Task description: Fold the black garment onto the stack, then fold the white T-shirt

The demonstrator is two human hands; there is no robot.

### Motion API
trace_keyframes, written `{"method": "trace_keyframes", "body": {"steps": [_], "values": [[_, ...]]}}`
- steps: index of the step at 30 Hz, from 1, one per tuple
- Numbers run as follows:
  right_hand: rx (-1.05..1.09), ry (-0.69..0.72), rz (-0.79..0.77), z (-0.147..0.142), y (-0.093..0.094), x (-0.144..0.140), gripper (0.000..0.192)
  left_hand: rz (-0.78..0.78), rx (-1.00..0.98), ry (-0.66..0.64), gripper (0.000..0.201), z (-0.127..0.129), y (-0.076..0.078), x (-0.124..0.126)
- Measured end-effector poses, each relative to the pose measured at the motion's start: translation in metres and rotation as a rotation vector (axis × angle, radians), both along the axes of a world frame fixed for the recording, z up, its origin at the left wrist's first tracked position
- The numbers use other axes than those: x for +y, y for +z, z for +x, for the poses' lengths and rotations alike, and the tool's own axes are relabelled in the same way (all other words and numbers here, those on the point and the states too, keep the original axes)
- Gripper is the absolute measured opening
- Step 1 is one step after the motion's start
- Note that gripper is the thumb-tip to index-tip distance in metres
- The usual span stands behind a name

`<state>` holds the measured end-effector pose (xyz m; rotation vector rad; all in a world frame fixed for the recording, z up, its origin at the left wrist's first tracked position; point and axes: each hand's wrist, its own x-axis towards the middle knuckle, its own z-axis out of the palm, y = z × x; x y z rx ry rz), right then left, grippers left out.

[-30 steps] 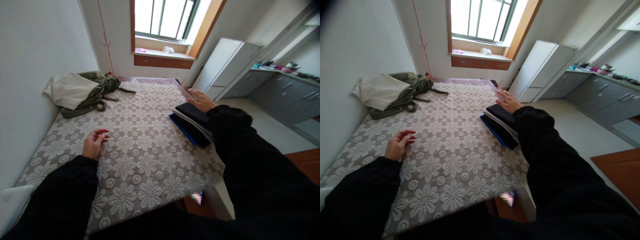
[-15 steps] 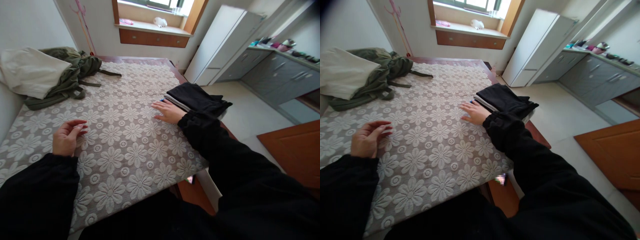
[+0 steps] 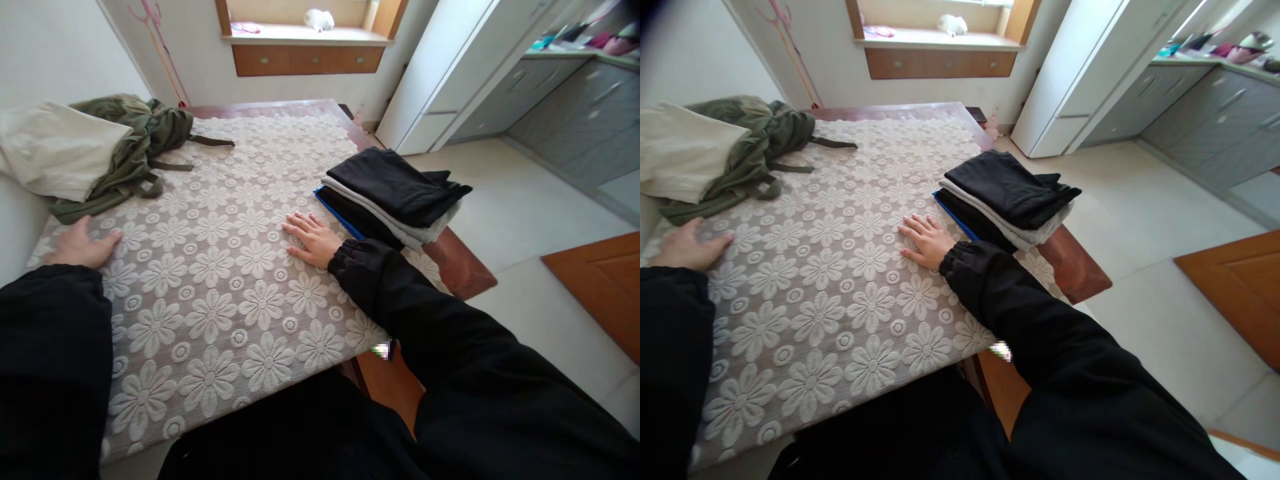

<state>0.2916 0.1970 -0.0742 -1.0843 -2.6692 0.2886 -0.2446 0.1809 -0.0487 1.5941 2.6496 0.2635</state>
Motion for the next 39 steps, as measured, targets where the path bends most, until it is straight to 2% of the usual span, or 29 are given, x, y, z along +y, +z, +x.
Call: {"method": "trace_keyframes", "body": {"steps": [2,3,6,8,10,12,15,20,23,29,35,39], "values": [[0.006,-0.002,-0.003,-0.001,-0.001,-0.001,0.068,-0.025,-0.054,0.123,0.092,0.006,0.003,0.005],[0.008,-0.004,-0.005,-0.001,-0.001,-0.001,0.068,0.01,-0.078,0.153,0.092,0.008,0.004,0.006],[0.013,-0.007,-0.007,-0.001,-0.001,-0.001,0.068,0.206,-0.091,0.072,0.096,0.012,0.009,0.011],[0.014,-0.007,-0.004,-0.001,0.0,-0.002,0.067,0.263,-0.036,0.003,0.083,0.013,0.013,0.018],[0.01,-0.008,-0.001,-0.001,0.001,-0.002,0.067,0.14,-0.016,0.013,0.068,0.016,0.018,0.026],[0.005,-0.009,0.0,-0.001,0.001,-0.002,0.067,-0.008,-0.069,0.093,0.065,0.02,0.023,0.033],[0.007,-0.01,0.003,-0.001,0.002,-0.002,0.067,-0.033,-0.119,0.137,0.069,0.023,0.025,0.04],[0.025,-0.011,0.008,-0.001,0.001,-0.003,0.066,0.053,-0.063,0.007,0.068,0.022,0.016,0.037],[0.033,-0.009,0.007,-0.001,0.001,-0.002,0.065,0.118,-0.049,-0.069,0.064,0.024,0.017,0.036],[0.029,-0.004,0.009,-0.001,0.0,-0.002,0.066,0.218,-0.049,0.018,0.056,0.03,0.028,0.037],[0.028,-0.008,0.011,-0.001,0.0,-0.002,0.065,0.444,-0.076,-0.066,0.049,0.041,0.027,0.034],[0.023,-0.007,0.017,-0.001,0.001,-0.002,0.066,0.423,-0.188,-0.103,0.044,0.046,0.026,0.038]]}}
